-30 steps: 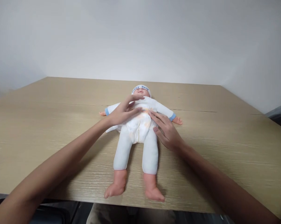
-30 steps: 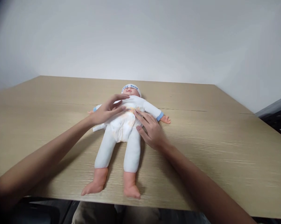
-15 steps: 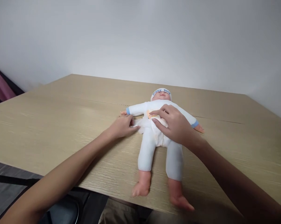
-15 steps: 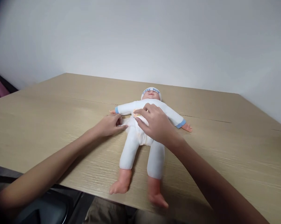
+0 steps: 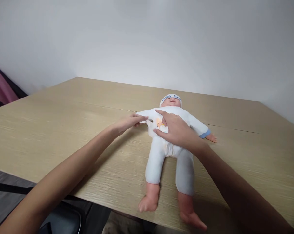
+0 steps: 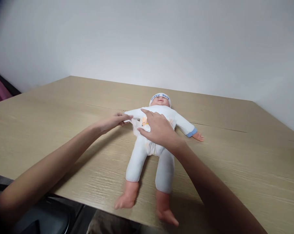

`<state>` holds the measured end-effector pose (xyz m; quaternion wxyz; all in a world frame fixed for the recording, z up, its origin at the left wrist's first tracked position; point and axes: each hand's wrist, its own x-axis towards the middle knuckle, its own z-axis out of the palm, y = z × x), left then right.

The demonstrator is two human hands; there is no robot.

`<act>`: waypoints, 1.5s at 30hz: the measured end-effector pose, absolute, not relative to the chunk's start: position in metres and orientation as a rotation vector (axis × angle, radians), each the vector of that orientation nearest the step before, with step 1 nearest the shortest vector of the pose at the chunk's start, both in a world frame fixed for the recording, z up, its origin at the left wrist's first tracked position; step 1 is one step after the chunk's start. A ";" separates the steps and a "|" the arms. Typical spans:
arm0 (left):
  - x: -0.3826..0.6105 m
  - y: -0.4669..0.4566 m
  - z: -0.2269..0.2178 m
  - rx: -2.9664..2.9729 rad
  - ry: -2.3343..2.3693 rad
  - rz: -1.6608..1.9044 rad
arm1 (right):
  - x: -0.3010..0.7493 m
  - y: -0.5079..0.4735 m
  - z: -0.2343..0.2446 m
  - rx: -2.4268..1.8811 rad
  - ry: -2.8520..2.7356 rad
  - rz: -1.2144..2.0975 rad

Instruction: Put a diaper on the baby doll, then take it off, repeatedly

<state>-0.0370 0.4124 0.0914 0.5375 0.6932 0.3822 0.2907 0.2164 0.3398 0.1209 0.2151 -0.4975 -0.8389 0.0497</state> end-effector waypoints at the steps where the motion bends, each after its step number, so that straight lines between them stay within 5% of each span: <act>1: -0.027 0.413 0.096 1.632 0.876 0.693 | 0.216 0.341 0.121 -1.397 -2.311 0.176; 19: 0.033 0.411 0.038 1.704 0.755 1.068 | 0.224 0.349 0.122 -1.420 -1.974 0.464; 28: 0.031 0.401 0.048 1.801 1.009 1.119 | 0.231 0.341 0.118 -1.311 -1.941 -0.038; 32: 0.017 0.361 0.074 1.962 1.074 1.313 | 0.235 0.293 0.124 -1.241 -1.909 0.001; 39: -0.007 0.296 0.102 2.564 0.520 0.455 | 0.257 0.212 0.105 -1.180 -2.293 0.499; 45: 0.001 0.307 0.080 2.584 0.712 0.492 | 0.269 0.231 0.082 -1.501 -2.063 0.370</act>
